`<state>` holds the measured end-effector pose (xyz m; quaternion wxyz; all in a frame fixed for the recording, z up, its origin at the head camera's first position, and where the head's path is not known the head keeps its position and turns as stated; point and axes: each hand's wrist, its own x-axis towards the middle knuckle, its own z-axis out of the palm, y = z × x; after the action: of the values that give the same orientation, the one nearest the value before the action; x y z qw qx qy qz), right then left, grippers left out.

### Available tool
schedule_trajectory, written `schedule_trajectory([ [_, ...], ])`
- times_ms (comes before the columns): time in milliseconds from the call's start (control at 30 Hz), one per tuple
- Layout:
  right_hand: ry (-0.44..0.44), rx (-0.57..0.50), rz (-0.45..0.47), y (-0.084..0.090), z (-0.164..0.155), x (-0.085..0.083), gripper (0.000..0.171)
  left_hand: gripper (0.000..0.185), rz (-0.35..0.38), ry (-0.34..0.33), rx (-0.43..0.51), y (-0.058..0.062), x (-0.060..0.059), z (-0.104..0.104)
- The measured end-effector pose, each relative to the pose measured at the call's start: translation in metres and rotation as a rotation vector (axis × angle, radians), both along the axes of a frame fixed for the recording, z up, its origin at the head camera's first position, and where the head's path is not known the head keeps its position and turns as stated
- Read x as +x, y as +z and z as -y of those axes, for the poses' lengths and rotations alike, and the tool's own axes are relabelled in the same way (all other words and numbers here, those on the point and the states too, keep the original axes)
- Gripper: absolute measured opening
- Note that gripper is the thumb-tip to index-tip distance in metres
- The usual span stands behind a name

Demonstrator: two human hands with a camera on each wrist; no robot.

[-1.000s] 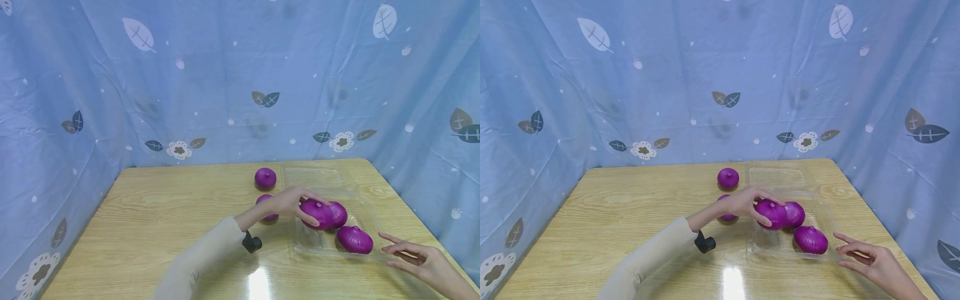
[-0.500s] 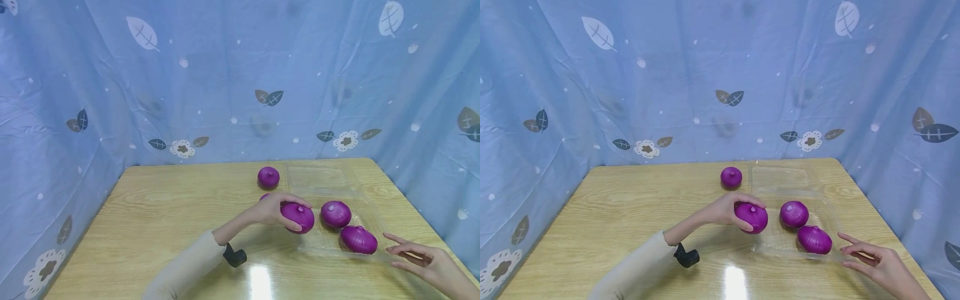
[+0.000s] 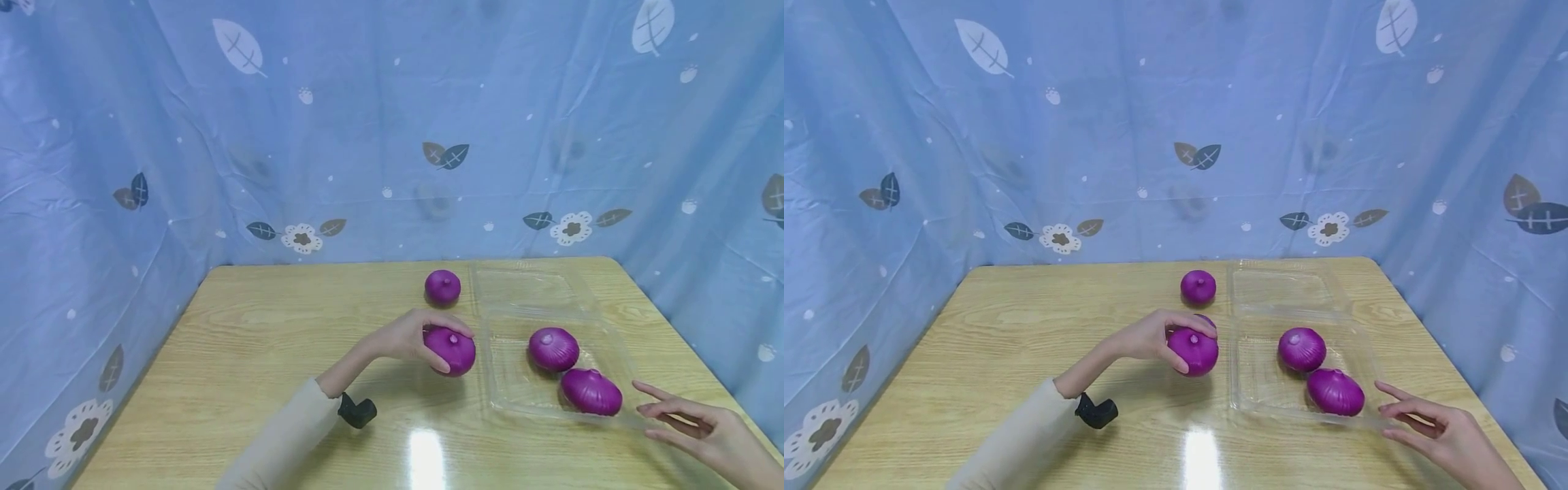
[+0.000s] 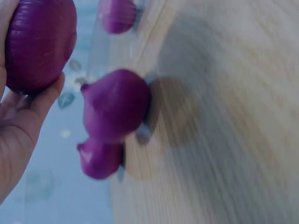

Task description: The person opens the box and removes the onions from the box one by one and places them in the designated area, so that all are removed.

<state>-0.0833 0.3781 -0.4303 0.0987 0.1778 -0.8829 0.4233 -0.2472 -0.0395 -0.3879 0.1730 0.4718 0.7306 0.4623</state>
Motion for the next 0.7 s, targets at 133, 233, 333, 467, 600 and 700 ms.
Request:
schedule_trajectory([
  [133, -0.012, 0.016, -0.015, 0.001, 0.001, 0.000, 0.025, 0.055, 0.025, 0.044, -0.003, -0.002, -0.011, 0.012],
  [233, 0.032, 0.007, -0.034, 0.002, 0.001, -0.001, 0.027, 0.055, 0.057, 0.088, 0.016, -0.005, -0.020, 0.020],
  [333, 0.086, -0.023, -0.039, 0.002, -0.001, -0.001, 0.029, 0.053, 0.092, 0.119, 0.038, -0.004, -0.026, 0.027],
  [467, 0.099, -0.037, -0.037, 0.002, -0.001, -0.002, 0.029, 0.054, 0.121, 0.174, 0.036, -0.003, -0.035, 0.034],
  [600, 0.097, -0.035, -0.049, 0.001, -0.002, -0.002, 0.029, 0.056, 0.101, 0.262, 0.021, -0.012, -0.052, 0.040],
  [700, 0.074, -0.011, -0.061, 0.000, -0.001, -0.002, 0.030, 0.058, 0.086, 0.319, 0.038, -0.013, -0.060, 0.046],
])
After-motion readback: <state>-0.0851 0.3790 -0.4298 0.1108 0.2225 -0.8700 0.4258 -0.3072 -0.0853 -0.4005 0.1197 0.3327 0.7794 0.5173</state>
